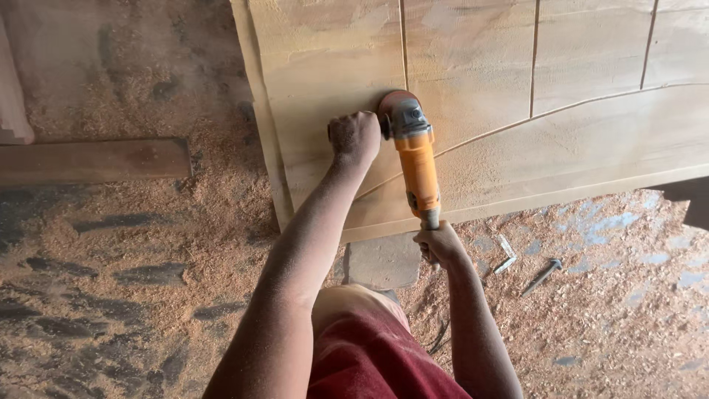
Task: The person uses an angle grinder with a sanding disc to smooth the surface of a large, light-colored wooden panel. They systematically move the tool across the wood, following the grain and contours of the panel, generating sawdust as they work.
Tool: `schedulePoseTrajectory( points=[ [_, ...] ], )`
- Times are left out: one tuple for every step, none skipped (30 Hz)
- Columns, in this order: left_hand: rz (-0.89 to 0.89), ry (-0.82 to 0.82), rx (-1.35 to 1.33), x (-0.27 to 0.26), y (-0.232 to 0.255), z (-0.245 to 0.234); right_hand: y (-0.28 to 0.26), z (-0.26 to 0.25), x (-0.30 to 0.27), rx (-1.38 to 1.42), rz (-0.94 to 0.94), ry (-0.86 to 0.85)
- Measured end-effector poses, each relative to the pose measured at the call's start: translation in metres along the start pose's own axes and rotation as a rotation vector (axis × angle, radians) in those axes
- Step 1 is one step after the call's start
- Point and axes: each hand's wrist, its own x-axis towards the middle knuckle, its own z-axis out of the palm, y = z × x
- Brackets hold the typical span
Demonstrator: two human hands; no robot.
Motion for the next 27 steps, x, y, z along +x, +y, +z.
schedulePoseTrajectory(
  points=[
    [0.013, -0.003, 0.015, 0.001, 0.003, 0.001, 0.001, -0.002, -0.001, 0.027, -0.026, -0.002],
    [0.011, -0.007, 0.002, 0.000, 0.000, 0.001, -0.001, 0.000, -0.002, -0.020, -0.008, -0.003],
    [0.009, -0.009, -0.007, -0.002, -0.014, -0.002, -0.005, 0.009, -0.001, -0.064, 0.007, -0.007],
    [0.007, -0.011, -0.015, -0.003, -0.031, -0.007, -0.012, 0.019, -0.001, -0.108, 0.021, -0.011],
    [-0.031, -0.047, -0.008, -0.005, -0.048, -0.011, -0.019, 0.032, -0.002, -0.150, 0.021, -0.019],
    [-0.069, -0.084, -0.001, -0.008, -0.067, -0.017, -0.028, 0.045, -0.004, -0.191, 0.021, -0.028],
    [-0.129, -0.193, -0.008, -0.014, -0.086, -0.021, -0.035, 0.057, -0.006, -0.229, 0.024, -0.031],
    [-0.189, -0.303, -0.013, -0.023, -0.106, -0.026, -0.042, 0.069, -0.007, -0.271, 0.000, -0.042],
    [-0.206, -0.267, -0.021, -0.031, -0.120, -0.029, -0.050, 0.077, -0.007, -0.319, -0.024, -0.055],
    [-0.222, -0.230, -0.029, -0.038, -0.133, -0.031, -0.057, 0.083, -0.007, -0.374, -0.046, -0.068],
    [-0.267, -0.209, 0.000, -0.047, -0.147, -0.034, -0.064, 0.089, -0.006, -0.430, -0.068, -0.085],
    [-0.311, -0.187, 0.030, -0.051, -0.155, -0.035, -0.068, 0.091, -0.007, -0.485, -0.090, -0.102],
    [-0.309, -0.194, 0.069, -0.052, -0.157, -0.034, -0.071, 0.090, -0.007, -0.490, -0.090, -0.098],
    [-0.306, -0.201, 0.107, -0.051, -0.158, -0.033, -0.073, 0.088, -0.006, -0.495, -0.090, -0.093],
    [-0.303, -0.206, 0.145, -0.048, -0.158, -0.032, -0.076, 0.084, -0.004, -0.500, -0.092, -0.089],
    [-0.302, -0.199, 0.096, -0.041, -0.153, -0.031, -0.078, 0.079, 0.000, -0.475, -0.097, -0.085],
    [-0.292, -0.199, 0.046, -0.032, -0.142, -0.026, -0.076, 0.070, 0.002, -0.444, -0.095, -0.077],
    [-0.282, -0.199, -0.005, -0.024, -0.130, -0.022, -0.074, 0.060, 0.005, -0.412, -0.093, -0.069],
    [-0.245, -0.195, -0.010, -0.017, -0.117, -0.019, -0.070, 0.049, 0.007, -0.376, -0.071, -0.070],
    [-0.208, -0.192, -0.016, -0.010, -0.100, -0.015, -0.064, 0.037, 0.009, -0.339, -0.049, -0.071],
    [-0.193, -0.203, -0.009, -0.002, -0.080, -0.012, -0.060, 0.025, 0.011, -0.301, -0.029, -0.073],
    [-0.178, -0.214, -0.003, 0.005, -0.058, -0.008, -0.053, 0.012, 0.011, -0.264, -0.005, -0.053],
    [-0.114, -0.166, -0.025, 0.007, -0.037, -0.004, -0.043, -0.004, 0.009, -0.228, 0.022, -0.034],
    [-0.051, -0.117, -0.048, 0.008, -0.017, 0.000, -0.032, -0.020, 0.007, -0.193, 0.048, -0.014],
    [-0.031, -0.047, -0.059, 0.011, 0.006, 0.005, -0.024, -0.034, 0.008, -0.163, 0.057, 0.007],
    [-0.012, 0.022, -0.070, 0.014, 0.029, 0.009, -0.017, -0.047, 0.009, -0.134, 0.065, 0.027],
    [-0.001, 0.009, -0.080, 0.018, 0.049, 0.013, -0.009, -0.060, 0.009, -0.103, 0.074, 0.046]
  ],
)
